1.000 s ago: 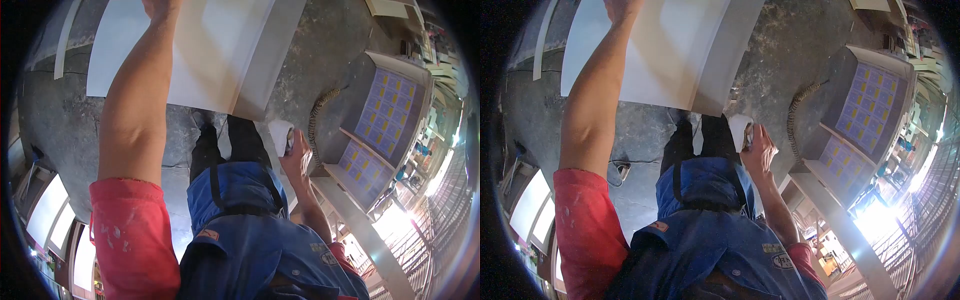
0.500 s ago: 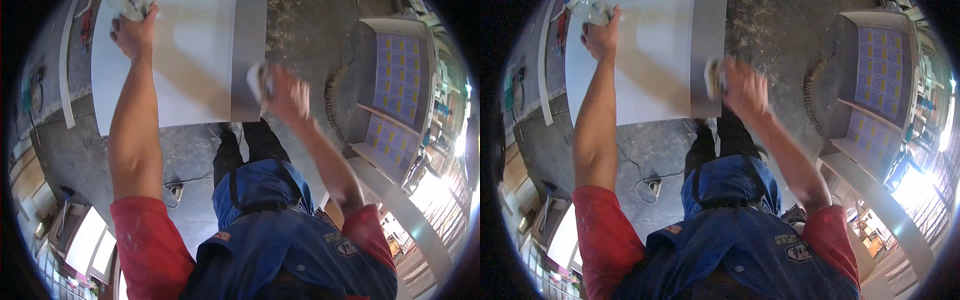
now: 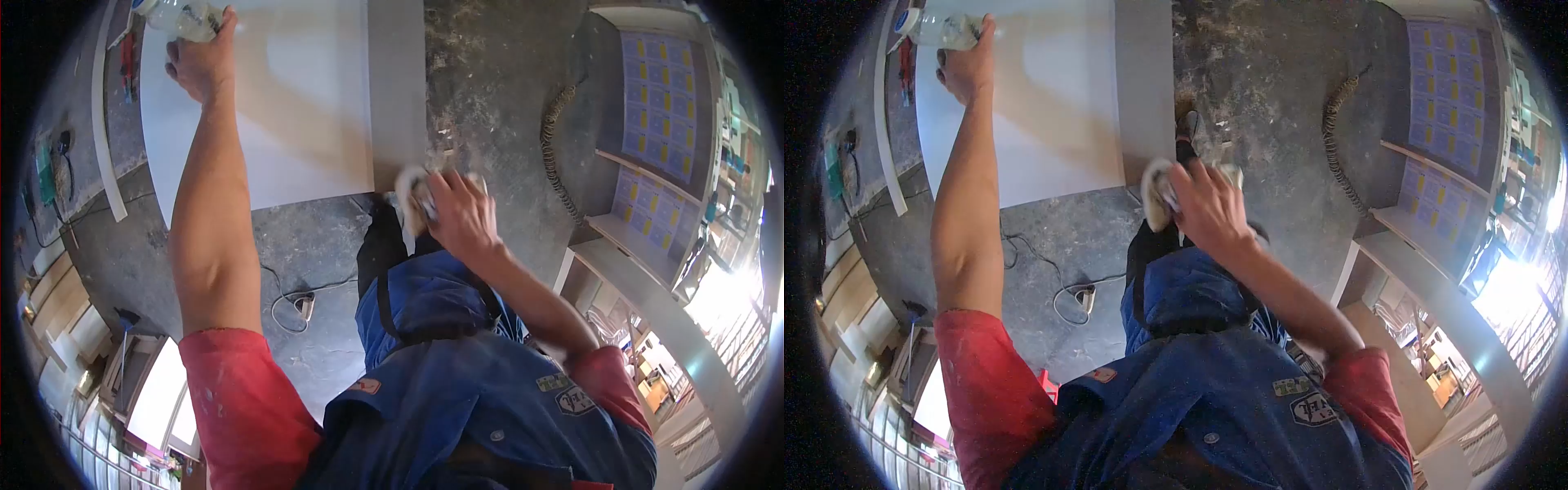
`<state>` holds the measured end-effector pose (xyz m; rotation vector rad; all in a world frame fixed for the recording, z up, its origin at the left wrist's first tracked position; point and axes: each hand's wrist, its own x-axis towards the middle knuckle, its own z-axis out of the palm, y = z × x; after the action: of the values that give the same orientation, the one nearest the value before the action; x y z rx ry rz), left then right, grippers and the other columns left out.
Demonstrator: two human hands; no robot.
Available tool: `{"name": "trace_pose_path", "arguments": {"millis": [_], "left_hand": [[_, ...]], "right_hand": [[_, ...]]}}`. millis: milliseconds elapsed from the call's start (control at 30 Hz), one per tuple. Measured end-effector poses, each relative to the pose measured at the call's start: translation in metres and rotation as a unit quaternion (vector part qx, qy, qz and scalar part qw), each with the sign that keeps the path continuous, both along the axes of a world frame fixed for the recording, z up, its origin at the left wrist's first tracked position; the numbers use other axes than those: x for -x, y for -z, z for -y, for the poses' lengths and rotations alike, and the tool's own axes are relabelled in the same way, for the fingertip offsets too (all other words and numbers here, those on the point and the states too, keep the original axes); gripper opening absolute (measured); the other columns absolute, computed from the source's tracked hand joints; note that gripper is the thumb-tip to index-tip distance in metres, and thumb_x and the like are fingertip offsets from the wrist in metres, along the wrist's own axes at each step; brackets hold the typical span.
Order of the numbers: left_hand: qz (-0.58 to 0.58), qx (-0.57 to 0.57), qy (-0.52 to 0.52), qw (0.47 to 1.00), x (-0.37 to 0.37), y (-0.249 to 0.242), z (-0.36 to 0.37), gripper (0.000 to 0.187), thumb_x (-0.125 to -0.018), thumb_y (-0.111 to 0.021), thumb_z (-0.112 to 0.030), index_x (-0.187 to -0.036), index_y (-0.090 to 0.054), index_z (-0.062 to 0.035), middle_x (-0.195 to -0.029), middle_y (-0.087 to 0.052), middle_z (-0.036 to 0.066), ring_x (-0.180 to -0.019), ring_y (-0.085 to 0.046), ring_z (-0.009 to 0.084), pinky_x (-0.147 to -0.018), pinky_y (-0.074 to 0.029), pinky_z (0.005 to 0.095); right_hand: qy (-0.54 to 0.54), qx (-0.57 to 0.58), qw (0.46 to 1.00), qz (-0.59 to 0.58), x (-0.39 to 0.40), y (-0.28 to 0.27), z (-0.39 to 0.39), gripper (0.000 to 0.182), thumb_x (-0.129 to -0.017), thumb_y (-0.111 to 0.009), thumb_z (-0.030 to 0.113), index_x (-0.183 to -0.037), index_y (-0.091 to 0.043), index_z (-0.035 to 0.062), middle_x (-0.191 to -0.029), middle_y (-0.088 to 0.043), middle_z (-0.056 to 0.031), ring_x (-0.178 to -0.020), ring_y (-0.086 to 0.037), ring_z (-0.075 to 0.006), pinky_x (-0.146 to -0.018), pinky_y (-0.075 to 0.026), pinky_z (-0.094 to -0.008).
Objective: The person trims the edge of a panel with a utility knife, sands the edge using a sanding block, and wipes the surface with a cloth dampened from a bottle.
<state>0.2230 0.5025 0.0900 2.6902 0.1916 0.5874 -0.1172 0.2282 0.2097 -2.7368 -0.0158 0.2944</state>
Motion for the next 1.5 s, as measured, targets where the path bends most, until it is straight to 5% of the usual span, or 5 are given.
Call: {"name": "trace_pose_path", "arguments": {"millis": [100, 567, 733, 1300, 1500], "left_hand": [[-0.015, -0.001, -0.045, 0.999, 0.021, -0.037, 0.025, 0.062, -0.082, -0.069, -0.048, -0.126, -0.059, -0.0055, -0.123, -0.061, 0.019, -0.117, -0.056, 0.0368, -0.103, -0.039, 0.0488], [0.006, 0.007, -0.035, 0.999, 0.024, -0.032, 0.021, 0.063, -0.082, -0.069, -0.046, -0.13, -0.057, -0.0074, -0.119, -0.062, 0.018, -0.116, -0.057, 0.0363, -0.103, -0.038, 0.049], [-0.027, 0.029, -0.038, 0.998, 0.022, -0.043, 0.025, 0.063, -0.083, -0.069, -0.045, -0.132, -0.056, -0.0079, -0.123, -0.06, 0.017, -0.117, -0.056, 0.0359, -0.105, -0.037, 0.0485], [0.081, -0.006, -0.018, 0.997, 0.01, -0.019, 0.016, 0.062, -0.077, -0.073, -0.056, -0.12, -0.066, -0.0121, -0.124, -0.064, 0.008, -0.124, -0.053, 0.026, -0.111, -0.032, 0.0467], [0.034, 0.005, -0.029, 0.999, 0.011, -0.022, 0.016, 0.065, -0.077, -0.072, -0.058, -0.122, -0.064, -0.0114, -0.125, -0.063, 0.008, -0.127, -0.051, 0.0259, -0.112, -0.032, 0.047]], "right_hand": [[0.027, -0.03, 0.997, -0.072, 0.013, 0.0, 0.005, 0.062, -0.061, -0.082, 0.008, -0.115, -0.052, 0.0095, -0.101, -0.059, -0.0137, -0.093, -0.064, -0.0354, -0.075, -0.055, -0.0477], [0.146, 0.031, 0.975, -0.162, 0.056, -0.015, 0.042, 0.042, -0.066, -0.075, 0.008, -0.103, -0.056, 0.0108, -0.103, -0.063, -0.0103, -0.098, -0.063, -0.0343, -0.078, -0.052, -0.0446], [-0.06, 0.005, 0.997, -0.038, -0.014, -0.003, 0.002, 0.048, -0.065, -0.078, 0.009, -0.106, -0.054, 0.0101, -0.097, -0.061, -0.0116, -0.098, -0.063, -0.0326, -0.076, -0.053, -0.043], [0.036, 0.141, 0.982, 0.121, -0.413, 0.01, 0.074, 0.051, -0.088, -0.064, 0.029, -0.13, -0.054, 0.0021, -0.109, -0.067, -0.0213, -0.104, -0.064, -0.0387, -0.088, -0.052, -0.0511], [-0.041, 0.186, 0.959, 0.208, -0.394, 0.022, 0.065, 0.05, -0.09, -0.063, 0.031, -0.13, -0.053, 0.0023, -0.107, -0.067, -0.0214, -0.104, -0.063, -0.0393, -0.09, -0.05, -0.0521]]}}
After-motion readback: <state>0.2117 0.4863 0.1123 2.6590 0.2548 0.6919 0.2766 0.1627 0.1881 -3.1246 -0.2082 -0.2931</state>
